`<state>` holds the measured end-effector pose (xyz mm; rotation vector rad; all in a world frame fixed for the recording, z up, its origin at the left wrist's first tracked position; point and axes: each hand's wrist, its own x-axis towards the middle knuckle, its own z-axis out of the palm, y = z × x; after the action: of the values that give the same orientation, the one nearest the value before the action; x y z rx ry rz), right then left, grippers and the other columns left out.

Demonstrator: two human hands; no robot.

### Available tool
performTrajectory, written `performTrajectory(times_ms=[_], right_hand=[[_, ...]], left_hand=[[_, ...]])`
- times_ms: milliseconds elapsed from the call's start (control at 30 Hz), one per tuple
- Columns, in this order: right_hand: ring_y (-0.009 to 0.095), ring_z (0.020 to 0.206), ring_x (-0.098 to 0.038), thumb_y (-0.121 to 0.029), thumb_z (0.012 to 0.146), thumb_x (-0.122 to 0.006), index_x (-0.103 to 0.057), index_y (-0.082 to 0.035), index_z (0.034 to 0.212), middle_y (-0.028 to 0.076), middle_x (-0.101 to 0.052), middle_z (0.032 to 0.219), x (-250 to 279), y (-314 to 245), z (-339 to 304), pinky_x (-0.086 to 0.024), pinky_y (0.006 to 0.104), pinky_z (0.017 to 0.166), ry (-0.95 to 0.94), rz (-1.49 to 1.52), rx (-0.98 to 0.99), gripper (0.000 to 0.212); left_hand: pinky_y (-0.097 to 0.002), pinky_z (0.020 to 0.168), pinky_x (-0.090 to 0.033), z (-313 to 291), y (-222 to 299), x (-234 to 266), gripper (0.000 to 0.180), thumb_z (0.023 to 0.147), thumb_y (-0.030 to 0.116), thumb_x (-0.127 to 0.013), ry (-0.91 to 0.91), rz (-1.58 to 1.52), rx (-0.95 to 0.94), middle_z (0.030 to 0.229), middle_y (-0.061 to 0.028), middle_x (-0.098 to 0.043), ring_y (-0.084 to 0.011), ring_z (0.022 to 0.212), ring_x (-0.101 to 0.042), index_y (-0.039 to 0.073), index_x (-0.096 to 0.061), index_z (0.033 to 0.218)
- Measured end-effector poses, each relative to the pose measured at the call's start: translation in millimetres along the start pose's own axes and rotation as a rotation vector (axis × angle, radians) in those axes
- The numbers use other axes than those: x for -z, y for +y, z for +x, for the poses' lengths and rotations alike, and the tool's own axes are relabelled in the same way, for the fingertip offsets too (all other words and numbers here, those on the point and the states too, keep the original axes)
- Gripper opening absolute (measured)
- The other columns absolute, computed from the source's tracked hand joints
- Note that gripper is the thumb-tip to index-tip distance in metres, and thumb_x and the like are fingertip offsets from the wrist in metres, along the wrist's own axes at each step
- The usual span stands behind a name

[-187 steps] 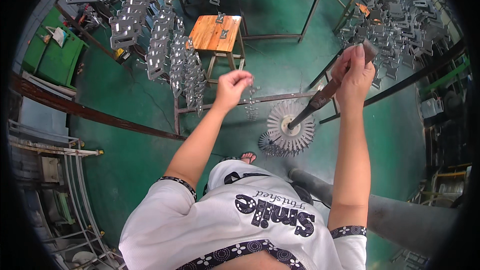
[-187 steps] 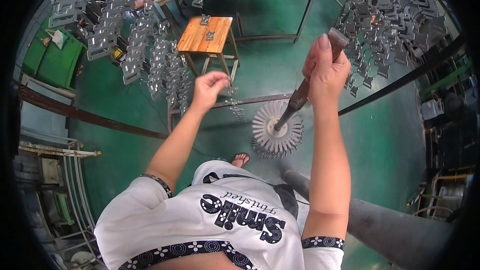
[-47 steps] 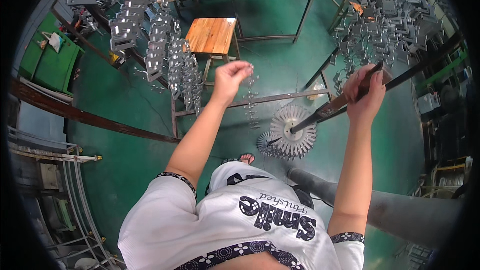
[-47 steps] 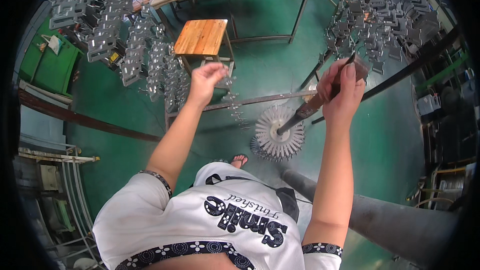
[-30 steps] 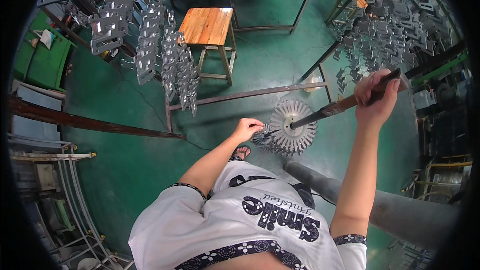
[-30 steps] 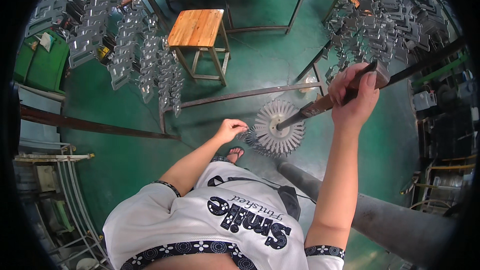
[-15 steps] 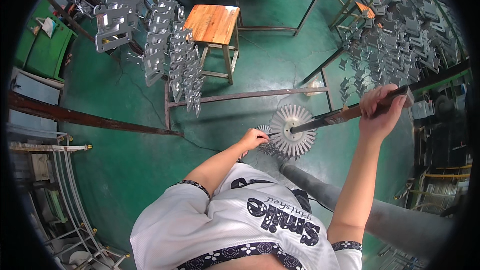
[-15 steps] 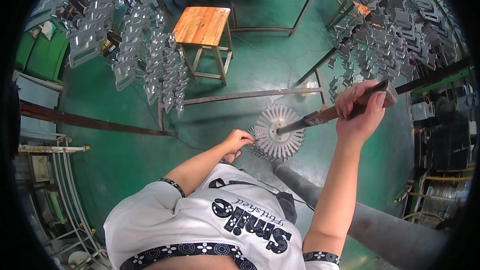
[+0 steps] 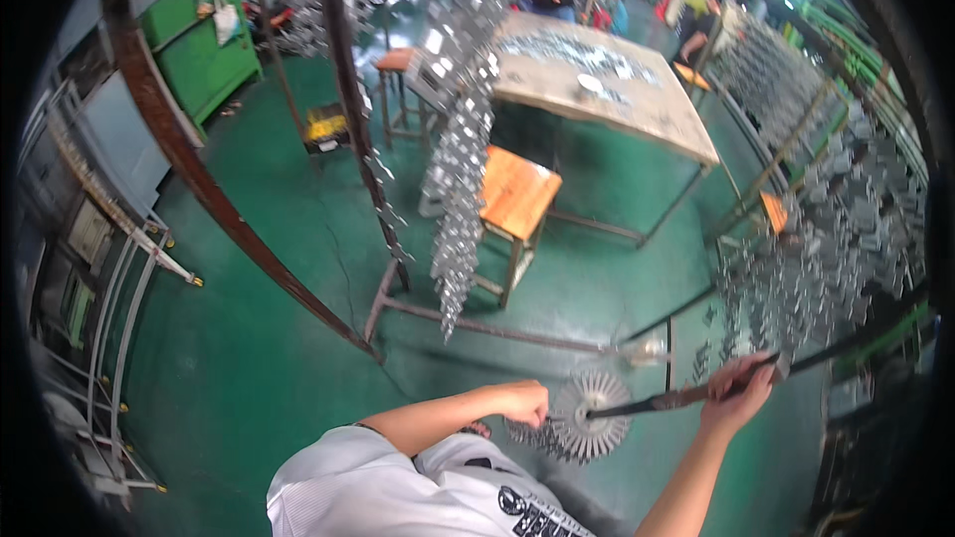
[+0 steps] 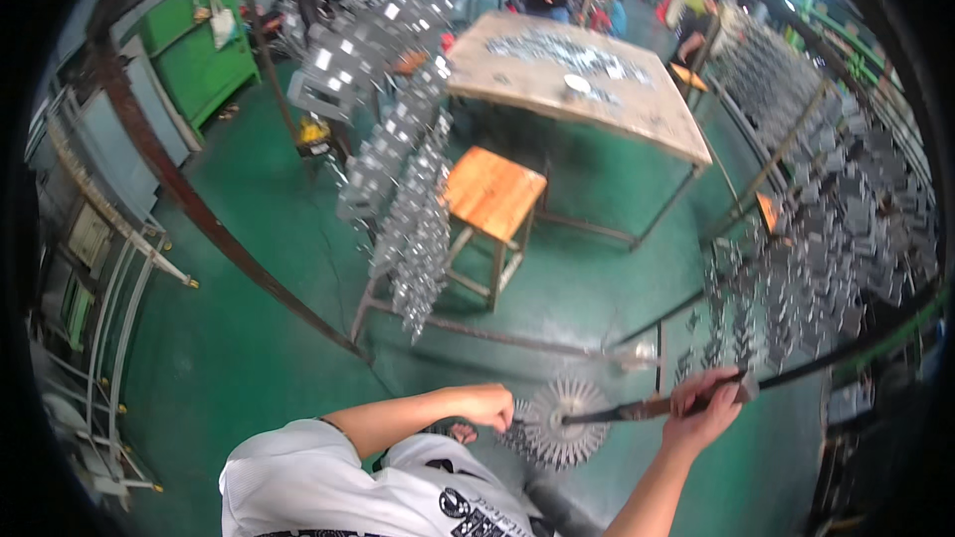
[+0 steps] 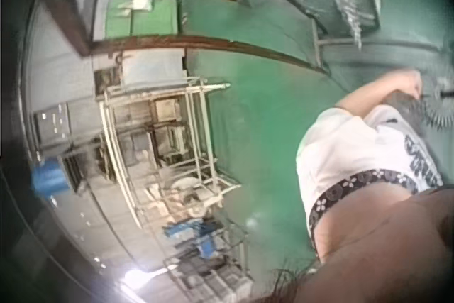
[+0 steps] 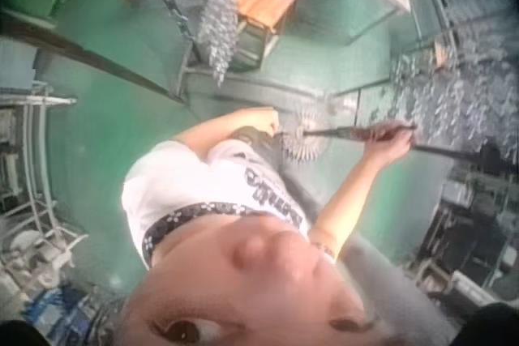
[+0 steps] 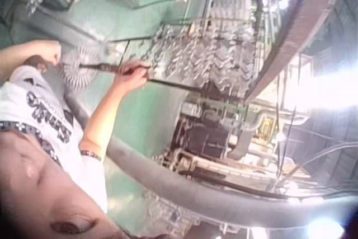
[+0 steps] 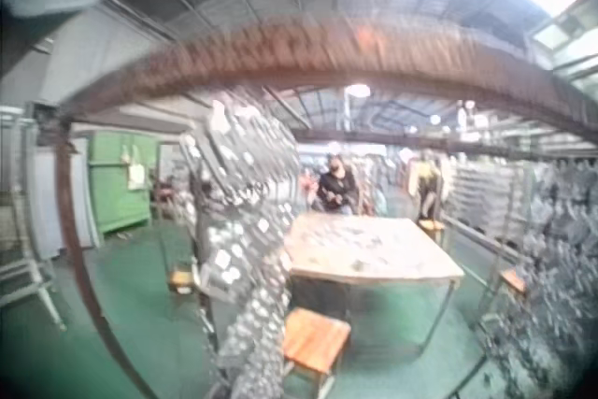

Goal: The person hangs several chains of small metal parts onto a multi-tiered circular rack by hand.

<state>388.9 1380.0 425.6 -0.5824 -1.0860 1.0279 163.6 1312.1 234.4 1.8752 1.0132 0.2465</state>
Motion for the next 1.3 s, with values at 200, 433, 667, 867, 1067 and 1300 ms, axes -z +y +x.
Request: performTrajectory(times_ms=[200,433,667,867,1067,1300], right_hand=[[0.006,0.034,-0.03,-0.039,0.08,-0.051,-0.038,-0.005,0.069,0.0,-0.034,0.047,-5.3,14.8,1.4,-0.019,0.0192,0.029,-0.051,-0.008,0.007,0.038],[0.006,0.033,-0.027,-0.037,0.083,-0.048,-0.039,-0.007,0.069,-0.001,-0.033,0.046,-9.7,15.1,-3.8,-0.019,0.0202,0.029,-0.083,0.059,-0.03,0.034],[0.006,0.034,-0.028,-0.036,0.083,-0.047,-0.04,-0.008,0.07,-0.001,-0.034,0.046,-17.6,9.6,-8.3,-0.019,0.0201,0.03,-0.087,0.048,-0.05,0.032],[0.007,0.035,-0.03,-0.035,0.081,-0.051,-0.038,-0.006,0.071,-0.001,-0.033,0.05,-14.4,9.3,-10.9,-0.02,0.0195,0.03,-0.11,0.047,-0.041,0.034],[0.006,0.035,-0.029,-0.034,0.082,-0.049,-0.038,-0.006,0.071,-0.001,-0.033,0.051,-16.7,9.2,-11.9,-0.02,0.0195,0.031,-0.139,0.05,-0.023,0.032],[0.006,0.032,-0.026,-0.033,0.084,-0.047,-0.039,-0.007,0.069,0.0,-0.034,0.046,-21.7,10.2,-11.1,-0.016,0.0208,0.03,-0.104,0.043,-0.013,0.031]], left_hand=[[-0.0291,0.058,-0.042,-140.9,155.6,140.3,0.009,0.066,0.008,-0.066,0.335,-0.078,-0.775,0.071,-0.0064,-0.059,-0.0206,0.064,-0.054,0.003,-0.062,0.073],[-0.0214,0.061,-0.039,-220.4,224.5,247.5,0.019,0.078,0.007,-0.056,1.772,-0.042,-0.834,0.085,-0.0096,-0.059,-0.0101,0.066,-0.05,-0.005,-0.056,0.093],[-0.0172,0.059,-0.04,-204.9,244.1,324.5,0.017,0.077,0.003,-0.054,1.525,-0.379,-1.009,0.083,-0.0038,-0.06,-0.0074,0.071,-0.053,0.0,-0.057,0.093],[-0.0213,0.064,-0.043,-197.1,247.7,340.0,0.017,0.075,-0.001,-0.054,1.332,-0.438,-1.15,0.086,-0.004,-0.06,-0.0118,0.077,-0.056,0.003,-0.058,0.091],[-0.0291,0.071,-0.044,-214.9,234.4,360.1,0.017,0.078,0.001,-0.049,1.058,-0.536,-1.241,0.089,-0.0071,-0.06,-0.0178,0.082,-0.056,0.003,-0.056,0.093],[-0.0343,0.077,-0.044,-219.2,232.5,340.1,0.019,0.079,0.002,-0.045,1.189,-0.625,-1.151,0.094,-0.0107,-0.057,-0.0215,0.085,-0.056,0.001,-0.052,0.097]])
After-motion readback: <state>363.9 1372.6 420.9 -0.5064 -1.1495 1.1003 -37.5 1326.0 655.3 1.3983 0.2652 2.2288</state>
